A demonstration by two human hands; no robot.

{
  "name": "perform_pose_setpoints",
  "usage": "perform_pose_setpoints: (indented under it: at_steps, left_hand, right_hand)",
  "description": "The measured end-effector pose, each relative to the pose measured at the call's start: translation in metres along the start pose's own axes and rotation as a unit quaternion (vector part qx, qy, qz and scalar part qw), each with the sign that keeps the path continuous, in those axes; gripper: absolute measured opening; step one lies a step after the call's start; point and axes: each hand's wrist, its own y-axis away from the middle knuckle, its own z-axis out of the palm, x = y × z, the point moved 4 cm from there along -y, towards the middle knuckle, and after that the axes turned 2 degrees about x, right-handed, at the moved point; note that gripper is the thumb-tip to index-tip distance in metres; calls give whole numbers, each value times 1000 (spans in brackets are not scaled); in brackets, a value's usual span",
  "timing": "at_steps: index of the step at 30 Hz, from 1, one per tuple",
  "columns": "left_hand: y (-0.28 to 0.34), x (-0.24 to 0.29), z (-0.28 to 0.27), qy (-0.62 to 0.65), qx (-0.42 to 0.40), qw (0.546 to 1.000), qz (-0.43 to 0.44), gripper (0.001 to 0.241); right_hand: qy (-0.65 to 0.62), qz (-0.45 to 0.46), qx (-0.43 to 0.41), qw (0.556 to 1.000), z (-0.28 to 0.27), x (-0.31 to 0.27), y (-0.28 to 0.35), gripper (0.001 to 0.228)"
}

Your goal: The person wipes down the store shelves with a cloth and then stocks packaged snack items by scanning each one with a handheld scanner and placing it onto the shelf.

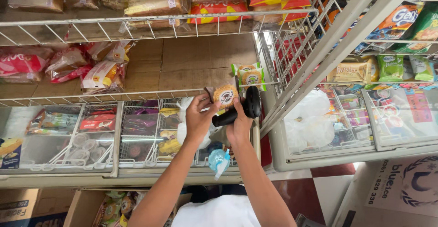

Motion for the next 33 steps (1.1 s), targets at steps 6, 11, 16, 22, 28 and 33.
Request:
perform_pose_setpoints:
  at_steps: [6,11,16,22,28,33]
  left_hand:
    - [-22,6,6,-185,23,979,85,46]
    - [-60,6,4,-225,-42,968,100,42]
    - [-84,-11,1,-262,-86,961,15,36]
    - [-107,-21,-4,-245,-42,967,64,34]
    - [-129,-37,0,-412,-4,910,50,38]
    - [-141,-60,5,-443,-29,895,37,34]
  right_hand:
    - [-13,-8,-9,1000,13,3,-14,31]
    - [26,-18,-47,998,19,-4,-25,42]
    - [90,-55,-21,994,10,4,-47,42]
    - [105,-35,5,994,-5,11,-49,33]
    - [91,-11,-10,996,-21,21,-46,35]
    - [118,0,-29,993,-26,30,-47,43]
